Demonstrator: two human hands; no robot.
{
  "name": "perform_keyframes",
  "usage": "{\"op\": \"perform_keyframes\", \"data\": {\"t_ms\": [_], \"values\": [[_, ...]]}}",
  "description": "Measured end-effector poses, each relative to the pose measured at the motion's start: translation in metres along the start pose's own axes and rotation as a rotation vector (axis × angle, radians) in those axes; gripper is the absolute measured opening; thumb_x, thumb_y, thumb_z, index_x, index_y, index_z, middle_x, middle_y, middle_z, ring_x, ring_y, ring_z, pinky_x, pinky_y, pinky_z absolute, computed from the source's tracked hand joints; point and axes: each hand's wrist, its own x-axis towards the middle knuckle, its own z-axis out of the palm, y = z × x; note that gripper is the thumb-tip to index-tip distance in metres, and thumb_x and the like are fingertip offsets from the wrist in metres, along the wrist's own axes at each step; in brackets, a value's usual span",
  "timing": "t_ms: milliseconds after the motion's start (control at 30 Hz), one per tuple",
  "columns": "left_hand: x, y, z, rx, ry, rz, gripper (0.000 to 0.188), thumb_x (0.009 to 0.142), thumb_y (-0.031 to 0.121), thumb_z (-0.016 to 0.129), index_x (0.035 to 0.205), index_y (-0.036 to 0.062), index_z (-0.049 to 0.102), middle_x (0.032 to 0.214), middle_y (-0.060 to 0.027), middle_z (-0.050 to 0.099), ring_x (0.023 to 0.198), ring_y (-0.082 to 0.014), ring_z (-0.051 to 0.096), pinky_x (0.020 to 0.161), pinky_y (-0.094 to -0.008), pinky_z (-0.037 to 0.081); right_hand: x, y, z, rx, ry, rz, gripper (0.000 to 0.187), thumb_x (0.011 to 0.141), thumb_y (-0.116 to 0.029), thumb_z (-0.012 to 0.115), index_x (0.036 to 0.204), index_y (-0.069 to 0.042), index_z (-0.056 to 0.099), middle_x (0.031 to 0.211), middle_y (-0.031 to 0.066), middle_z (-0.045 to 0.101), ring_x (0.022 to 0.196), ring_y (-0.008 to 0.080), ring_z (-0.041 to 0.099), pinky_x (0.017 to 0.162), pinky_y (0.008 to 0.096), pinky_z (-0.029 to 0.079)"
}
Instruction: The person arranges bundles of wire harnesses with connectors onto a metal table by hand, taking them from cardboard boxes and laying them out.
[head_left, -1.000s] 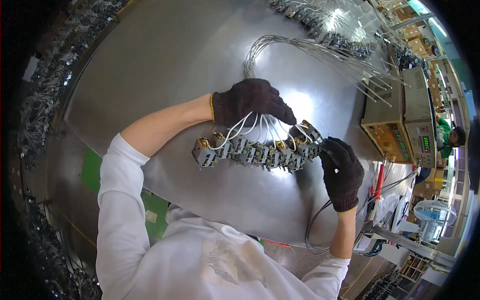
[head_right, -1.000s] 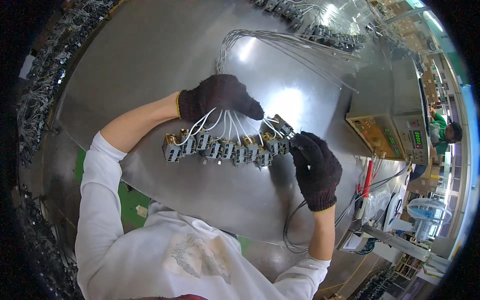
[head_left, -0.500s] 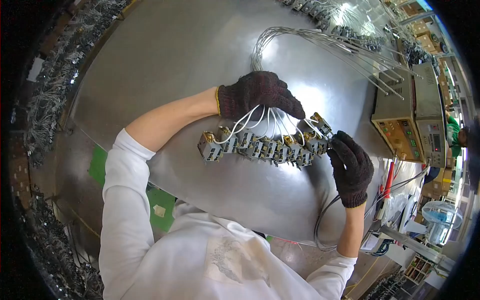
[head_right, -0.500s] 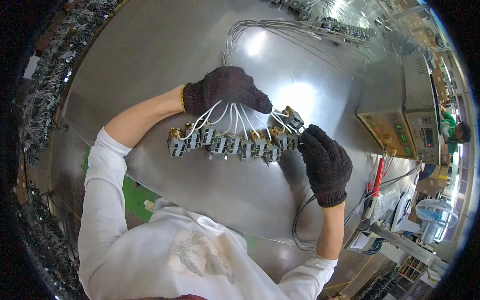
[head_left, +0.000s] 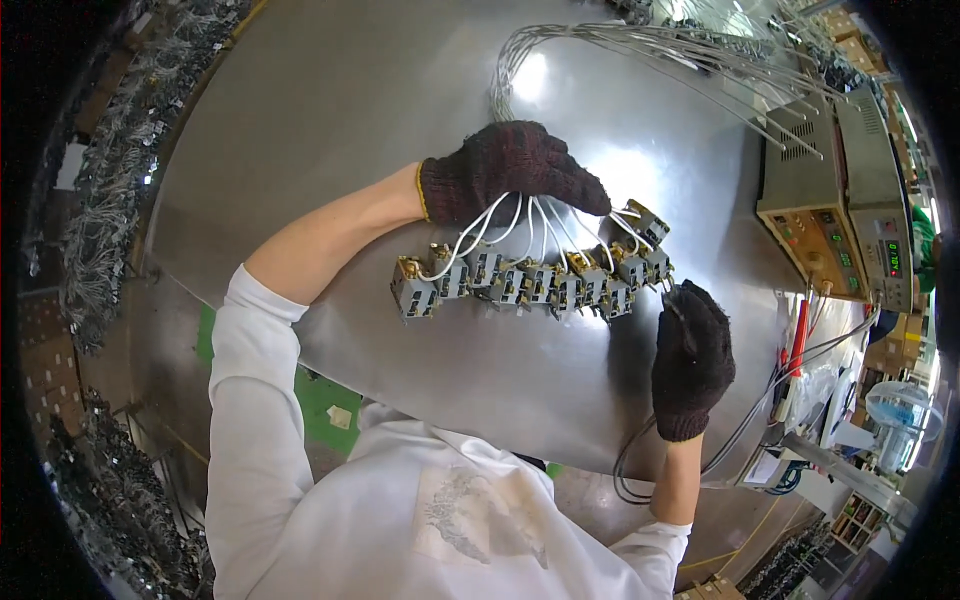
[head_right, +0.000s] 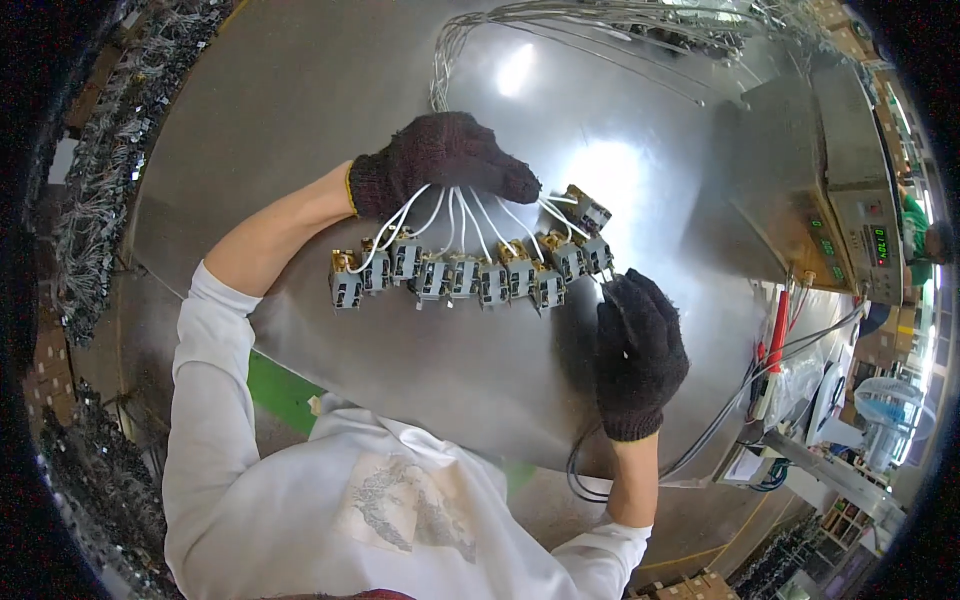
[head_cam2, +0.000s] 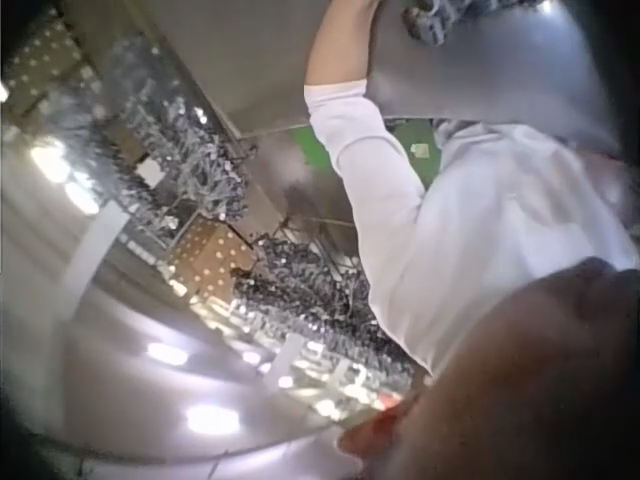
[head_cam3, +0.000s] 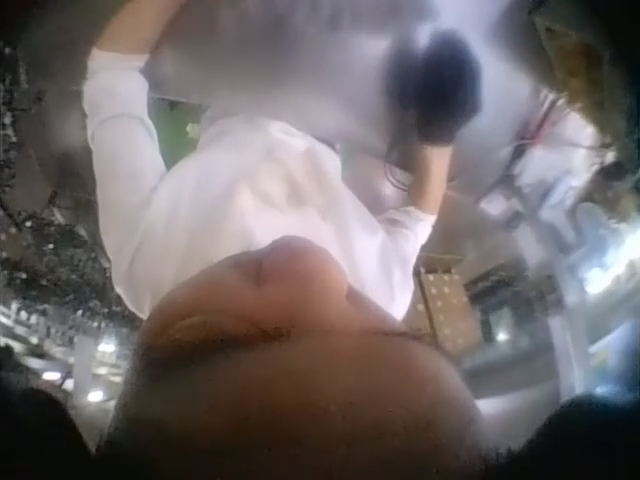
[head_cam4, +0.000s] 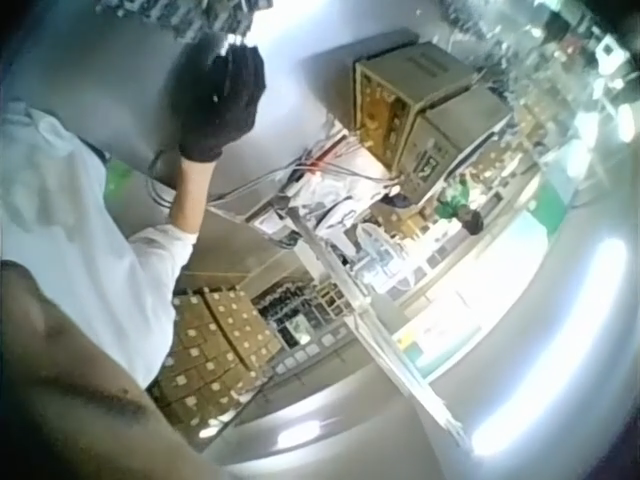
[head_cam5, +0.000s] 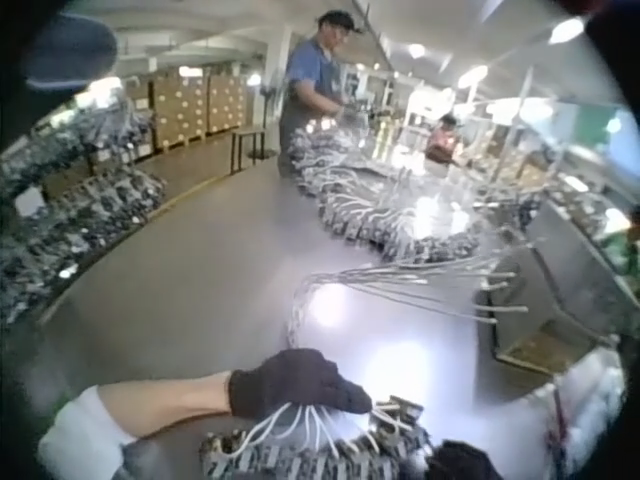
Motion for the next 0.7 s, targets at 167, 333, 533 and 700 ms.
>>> {"op": "perform_keyframes", "data": {"t_ms": [167, 333, 533, 700], "values": [[-0.004, -0.001, 0.002, 0.033, 0.039, 0.019, 0.050, 0.091, 0.009, 0.058, 0.136, 0.0266, 0.070, 0.135, 0.0023, 0.072, 0.107, -0.0222, 0.071, 0.092, -0.0395, 0.056, 0.008, 0.006, -0.004, -0.058, -0.058, -0.111, 0.033, 0.084, 0.000, 0.082, 0.116, -0.011, 0.078, 0.118, 0.0157, 0.076, 0.109, 0.0326, 0.075, 0.093, 0.0402, 0.060], [0.000, 0.010, -0.001, 0.059, 0.154, -0.006, 0.045, 0.089, 0.016, 0.065, 0.129, 0.0342, 0.074, 0.121, 0.0011, 0.077, 0.087, -0.0228, 0.072, 0.077, -0.0370, 0.057, 0.006, 0.003, -0.003, -0.107, -0.064, -0.133, 0.030, 0.090, 0.000, 0.078, 0.119, -0.008, 0.076, 0.118, 0.0143, 0.076, 0.109, 0.0268, 0.074, 0.092, 0.0363, 0.060], [0.002, 0.012, -0.005, 0.149, 0.118, -0.049, 0.047, 0.087, 0.019, 0.068, 0.131, 0.0348, 0.074, 0.113, -0.0023, 0.078, 0.085, -0.0236, 0.071, 0.078, -0.0361, 0.057, 0.000, -0.012, 0.004, 0.329, -0.043, 0.277, 0.029, 0.089, 0.002, 0.079, 0.118, -0.004, 0.076, 0.119, 0.0157, 0.077, 0.108, 0.0285, 0.074, 0.097, 0.0385, 0.056], [0.005, 0.014, -0.005, 0.064, 0.147, -0.054, 0.045, 0.090, 0.018, 0.070, 0.132, 0.0334, 0.074, 0.108, -0.0045, 0.079, 0.080, -0.0274, 0.073, 0.075, -0.0380, 0.060, 0.008, -0.014, 0.004, 0.009, -0.039, -0.037, 0.032, 0.087, -0.002, 0.081, 0.117, -0.012, 0.077, 0.118, 0.0153, 0.076, 0.107, 0.0321, 0.075, 0.092, 0.0396, 0.059]]}}
